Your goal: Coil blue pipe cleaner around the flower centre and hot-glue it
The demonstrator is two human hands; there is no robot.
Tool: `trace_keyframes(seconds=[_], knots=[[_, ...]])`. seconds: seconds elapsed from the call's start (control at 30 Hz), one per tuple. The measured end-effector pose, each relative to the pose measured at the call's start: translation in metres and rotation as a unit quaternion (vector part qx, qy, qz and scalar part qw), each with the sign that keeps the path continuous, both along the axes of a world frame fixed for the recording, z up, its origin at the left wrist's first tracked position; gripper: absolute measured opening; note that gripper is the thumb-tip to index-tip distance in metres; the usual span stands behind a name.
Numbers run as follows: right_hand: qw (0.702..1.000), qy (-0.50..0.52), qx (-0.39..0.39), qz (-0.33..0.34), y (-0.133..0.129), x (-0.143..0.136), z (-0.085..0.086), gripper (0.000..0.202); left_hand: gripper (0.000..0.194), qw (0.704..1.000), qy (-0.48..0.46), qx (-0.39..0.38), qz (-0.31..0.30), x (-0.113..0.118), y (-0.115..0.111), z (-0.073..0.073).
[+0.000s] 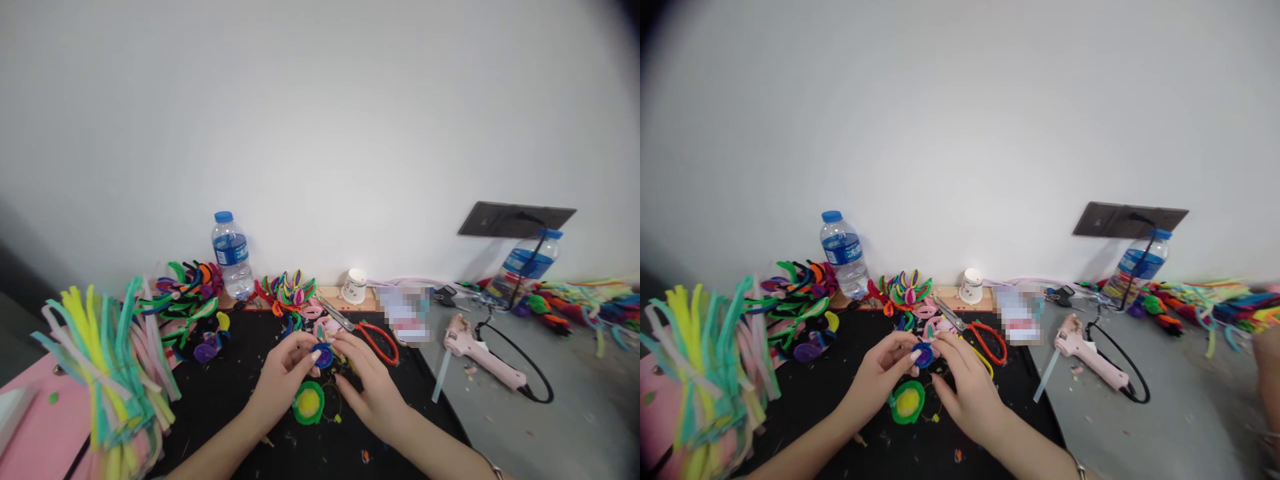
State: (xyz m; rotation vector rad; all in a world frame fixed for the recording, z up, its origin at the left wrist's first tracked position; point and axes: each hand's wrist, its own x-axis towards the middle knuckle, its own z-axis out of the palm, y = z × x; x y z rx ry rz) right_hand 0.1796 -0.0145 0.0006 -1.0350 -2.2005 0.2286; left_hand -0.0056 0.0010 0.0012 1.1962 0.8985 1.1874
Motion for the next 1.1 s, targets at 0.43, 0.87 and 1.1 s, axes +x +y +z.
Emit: trace_keyframes(seconds=[0.43, 0.87, 1.1], knots=[[1.000, -0.014, -0.004, -0.004, -0.0015, 0.0011, 0.0040, 0.043, 0.015, 1.000, -0.003, -0.004, 0.000, 0.0010, -0.0002, 0.0016], [0.999, 0.030, -0.043, 0.004, -0.0007, 0.0002, 0.0050, 0.041, 0.016, 1.000, 0.009, -0.006, 0.003, 0.0013, 0.0000, 0.0028], [0.994, 0.080, -0.067, 0.026, 0.0009, -0.0022, 0.0041, 0.040, 0.016, 1.000, 0.003, -0.009, -0.010, 0.0003, 0.0001, -0.0015]])
